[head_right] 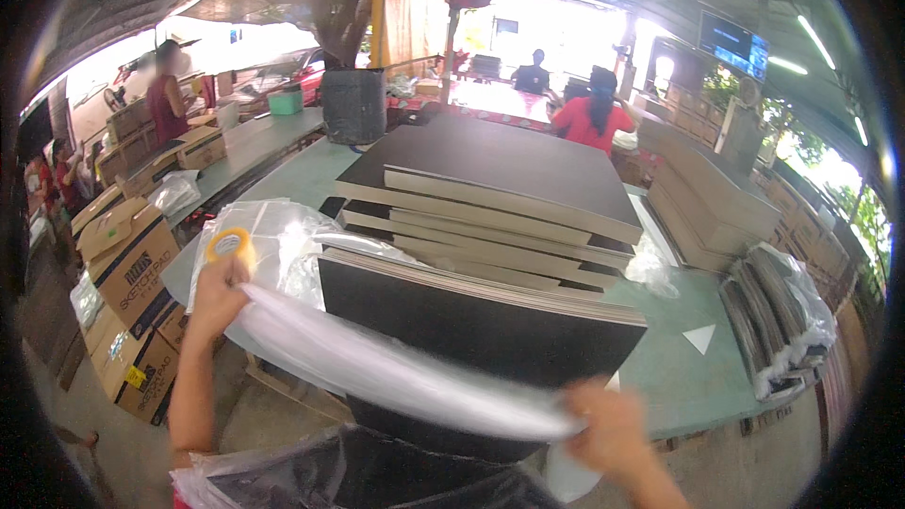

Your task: The person repeatedly wraps large rectangular panels in clear plastic film. They pick up a panel, slide it into a plastic bag, and place it on a stack. This process is repeated multiple times throughout the clip.

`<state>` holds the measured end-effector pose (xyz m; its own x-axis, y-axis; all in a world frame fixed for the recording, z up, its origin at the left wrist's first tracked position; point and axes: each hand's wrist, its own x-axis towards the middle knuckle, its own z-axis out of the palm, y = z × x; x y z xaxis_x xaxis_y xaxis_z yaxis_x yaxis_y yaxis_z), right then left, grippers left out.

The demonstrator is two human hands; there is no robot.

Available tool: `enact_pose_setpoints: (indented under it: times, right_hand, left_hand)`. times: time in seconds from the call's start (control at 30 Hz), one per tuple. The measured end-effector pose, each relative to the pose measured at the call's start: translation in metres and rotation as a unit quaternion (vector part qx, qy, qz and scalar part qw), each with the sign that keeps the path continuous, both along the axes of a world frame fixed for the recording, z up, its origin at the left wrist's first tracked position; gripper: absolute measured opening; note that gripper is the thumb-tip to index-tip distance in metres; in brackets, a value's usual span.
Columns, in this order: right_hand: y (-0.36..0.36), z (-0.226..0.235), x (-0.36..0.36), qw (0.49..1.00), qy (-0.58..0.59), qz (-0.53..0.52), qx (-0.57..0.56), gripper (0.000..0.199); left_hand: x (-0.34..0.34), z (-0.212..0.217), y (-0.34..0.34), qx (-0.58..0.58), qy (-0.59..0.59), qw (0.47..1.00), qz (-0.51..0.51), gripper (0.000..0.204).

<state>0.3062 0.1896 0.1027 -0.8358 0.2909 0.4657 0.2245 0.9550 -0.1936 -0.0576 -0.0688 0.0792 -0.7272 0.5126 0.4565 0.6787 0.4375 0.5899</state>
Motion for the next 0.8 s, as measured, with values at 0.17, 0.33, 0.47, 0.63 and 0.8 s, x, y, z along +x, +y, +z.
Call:
enact_pose_setpoints:
  times: [0.17,0.33,0.47,0.63,0.8]
  right_hand:
    - [0.033,-0.010,-0.009,0.991,0.072,-0.099,0.056,0.047]
    - [0.050,-0.031,0.014,0.960,-0.023,-0.172,0.219,0.066]
    - [0.046,-0.056,0.026,0.973,0.117,-0.196,0.025,0.059]
    - [0.050,-0.024,0.041,0.964,0.188,-0.099,0.159,0.033]
    - [0.045,0.002,0.029,0.960,0.240,-0.139,0.038,0.035]
  left_hand:
    - [0.013,-0.010,0.030,0.064,0.169,0.981,-0.072,0.057]
    - [0.048,-0.006,0.050,-0.024,0.206,0.971,-0.118,0.060]
    - [0.067,-0.027,0.036,0.044,0.293,0.952,-0.081,0.052]
    - [0.067,-0.027,0.018,0.124,0.315,0.931,-0.137,0.041]
    - [0.052,0.017,0.017,0.162,0.040,0.955,-0.246,0.022]
